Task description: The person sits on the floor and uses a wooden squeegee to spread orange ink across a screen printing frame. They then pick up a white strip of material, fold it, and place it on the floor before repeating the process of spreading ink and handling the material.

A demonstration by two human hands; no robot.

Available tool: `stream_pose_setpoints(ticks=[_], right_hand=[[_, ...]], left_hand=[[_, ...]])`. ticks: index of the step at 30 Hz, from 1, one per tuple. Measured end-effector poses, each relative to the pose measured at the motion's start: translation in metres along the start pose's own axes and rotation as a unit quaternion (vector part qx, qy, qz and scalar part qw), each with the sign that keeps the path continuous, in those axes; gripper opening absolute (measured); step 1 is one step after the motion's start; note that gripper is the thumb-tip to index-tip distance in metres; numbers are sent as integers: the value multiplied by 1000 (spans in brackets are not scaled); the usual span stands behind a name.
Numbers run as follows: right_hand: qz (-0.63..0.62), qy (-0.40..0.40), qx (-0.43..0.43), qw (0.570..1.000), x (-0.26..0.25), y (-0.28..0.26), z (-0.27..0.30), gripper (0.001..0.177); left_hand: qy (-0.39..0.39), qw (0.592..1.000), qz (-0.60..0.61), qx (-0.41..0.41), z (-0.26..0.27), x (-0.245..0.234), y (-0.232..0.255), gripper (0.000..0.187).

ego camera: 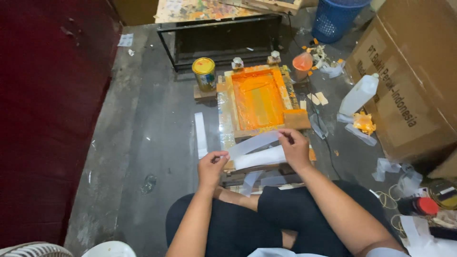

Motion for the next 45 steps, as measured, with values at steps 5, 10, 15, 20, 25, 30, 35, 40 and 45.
stream_pose_setpoints(ticks=[5,10,15,20,25,30,35,40,45], right_hand=[[-15,-22,-27,999,11,-49,-32,13],[-39,-37,-78,996,67,-66,-75,11],[-24,-143,-106,984,144,-107,-99,16],[80,-211,-156,962,224,-123,-110,16],[155,-279,-93,943,296,-91,-115,24],[179,-326,-103,923,345,-77,-110,24],[191,-379,-104,900,399,-49,-98,29],[218,-427,-67,875,421,-39,-85,36],[262,-460,-51,847,431,-37,-72,41]], left_hand=[[5,998,-18,58,9,-18,44,21],[-14,995,-63,81,-29,-35,38,26],[20,997,-80,-7,-85,-59,-24,23],[67,988,-97,-100,-143,-71,-105,29],[101,973,-126,-162,-160,-77,-139,37],[80,965,-172,-179,-152,-75,-124,39],[51,958,-202,-196,-192,-58,-187,39],[32,962,-175,-207,-189,-48,-188,47],[8,956,-193,-220,-173,-47,-161,53]])
Point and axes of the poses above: each hand's wrist, its own z-axis away from the middle knuckle, its own x-axis out of the palm, y = z × x, the point moved 10 cm from there along -z, towards the middle knuckle, and after that the axes turned 3 degrees about -x, right-handed, at the moved point
